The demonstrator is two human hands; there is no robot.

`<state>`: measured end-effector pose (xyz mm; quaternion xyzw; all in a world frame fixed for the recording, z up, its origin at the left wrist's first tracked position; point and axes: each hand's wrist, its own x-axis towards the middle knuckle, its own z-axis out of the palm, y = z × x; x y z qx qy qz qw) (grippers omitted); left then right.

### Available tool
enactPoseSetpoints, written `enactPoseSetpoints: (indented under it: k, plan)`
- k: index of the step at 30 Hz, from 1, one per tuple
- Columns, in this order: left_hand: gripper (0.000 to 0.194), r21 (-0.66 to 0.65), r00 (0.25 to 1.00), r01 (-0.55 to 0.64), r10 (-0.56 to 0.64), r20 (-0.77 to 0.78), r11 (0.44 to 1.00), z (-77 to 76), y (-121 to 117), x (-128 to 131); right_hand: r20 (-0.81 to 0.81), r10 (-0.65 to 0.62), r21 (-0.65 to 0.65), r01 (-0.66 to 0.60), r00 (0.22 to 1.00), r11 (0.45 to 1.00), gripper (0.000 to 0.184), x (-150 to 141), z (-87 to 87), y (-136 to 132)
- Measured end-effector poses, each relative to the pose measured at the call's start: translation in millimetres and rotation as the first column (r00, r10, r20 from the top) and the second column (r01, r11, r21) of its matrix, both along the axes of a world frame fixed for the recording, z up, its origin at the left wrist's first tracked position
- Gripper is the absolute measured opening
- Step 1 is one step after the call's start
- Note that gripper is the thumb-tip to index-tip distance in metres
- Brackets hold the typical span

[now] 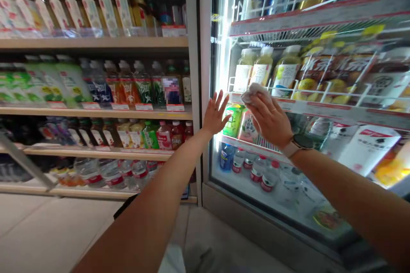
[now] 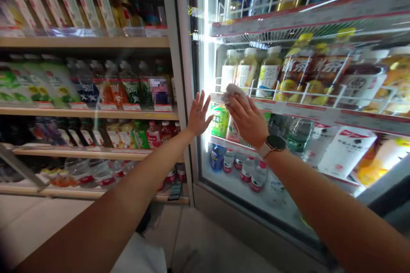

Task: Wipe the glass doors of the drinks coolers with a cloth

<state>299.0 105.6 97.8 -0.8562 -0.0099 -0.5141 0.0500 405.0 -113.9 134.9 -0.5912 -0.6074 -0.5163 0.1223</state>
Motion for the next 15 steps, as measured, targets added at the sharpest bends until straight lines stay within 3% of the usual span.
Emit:
enactPoseSetpoints:
  k: [5, 8, 11, 15]
  plan:
    - [0.071, -0.004, 1.000, 0.010, -0.010, 0.028, 1.000, -2.2, -0.7, 4.2, 0.072, 0.175, -0.267, -0.150, 0.982, 0.952, 0.041, 2.5, -78.2, -15.2]
    - [0.071, -0.002, 1.000, -0.004, 0.004, 0.024, 1.000, -3.4, -0.7, 5.2, 0.000, 0.273, -0.365, -0.254, 0.962, 0.895, 0.049, 3.9, -105.5, -24.5]
    - [0.071, 0.005, 0.999, -0.029, 0.029, 0.024, 1.000, -4.9, -1.1, 5.7, -0.040, 0.289, -0.335, -0.285, 0.957, 0.898, 0.051, 4.2, -94.5, -27.7]
    - [0.070, 0.018, 0.998, -0.046, 0.045, 0.042, 0.999, -6.1, -2.4, 5.8, -0.061, 0.260, -0.222, -0.267, 0.964, 0.938, 0.039, 1.4, -29.3, -28.9]
